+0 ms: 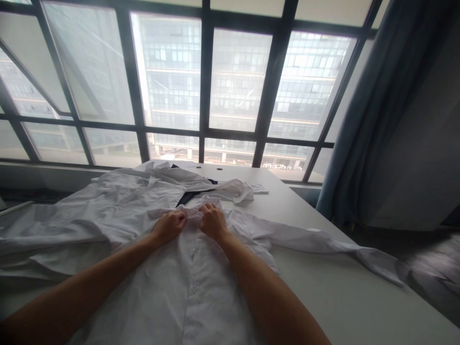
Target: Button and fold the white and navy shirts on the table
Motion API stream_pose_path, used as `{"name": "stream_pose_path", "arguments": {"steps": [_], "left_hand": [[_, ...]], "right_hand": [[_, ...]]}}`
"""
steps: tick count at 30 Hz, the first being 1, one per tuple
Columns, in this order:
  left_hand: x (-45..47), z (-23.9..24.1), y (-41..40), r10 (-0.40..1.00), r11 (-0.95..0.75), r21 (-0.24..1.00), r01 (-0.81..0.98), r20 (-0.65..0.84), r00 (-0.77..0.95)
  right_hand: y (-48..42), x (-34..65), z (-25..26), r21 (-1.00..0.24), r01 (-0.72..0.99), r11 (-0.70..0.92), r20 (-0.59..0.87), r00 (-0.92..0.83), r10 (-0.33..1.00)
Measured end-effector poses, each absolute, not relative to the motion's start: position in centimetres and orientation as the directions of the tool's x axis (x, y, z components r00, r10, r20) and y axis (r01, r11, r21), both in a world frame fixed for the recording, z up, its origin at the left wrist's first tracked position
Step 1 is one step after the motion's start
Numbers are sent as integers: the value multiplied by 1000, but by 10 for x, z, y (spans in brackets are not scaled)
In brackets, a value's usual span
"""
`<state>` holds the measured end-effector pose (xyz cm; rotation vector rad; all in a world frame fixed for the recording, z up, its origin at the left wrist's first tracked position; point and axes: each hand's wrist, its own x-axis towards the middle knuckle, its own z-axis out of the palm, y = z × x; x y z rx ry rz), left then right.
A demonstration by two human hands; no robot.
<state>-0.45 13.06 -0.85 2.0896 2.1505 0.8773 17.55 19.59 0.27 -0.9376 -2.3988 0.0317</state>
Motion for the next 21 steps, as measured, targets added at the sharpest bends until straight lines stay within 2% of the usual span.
{"name": "stream_pose_path", "arguments": {"steps": [5, 9, 12, 15, 21], "left_hand": [[-1, -6, 131, 901, -232, 609, 758, 428, -68], [-1, -7, 129, 890, -379, 712, 591, 456, 21], [-1, -10, 130, 880, -430, 750, 502, 473, 47], [0, -12, 132, 880, -425, 763, 487, 473, 27], [-2, -16, 138, 871, -375, 757, 535, 485, -75]], "right_hand": [[204, 181, 7, -229, 633, 740, 525, -560, 641], [209, 187, 13, -193, 605, 772, 581, -564, 587], [211, 190, 18, -168, 581, 796, 577, -597, 557], [211, 191, 22, -175, 554, 814, 561, -623, 545], [216, 192, 28, -315, 519, 795, 549, -584, 598]]}}
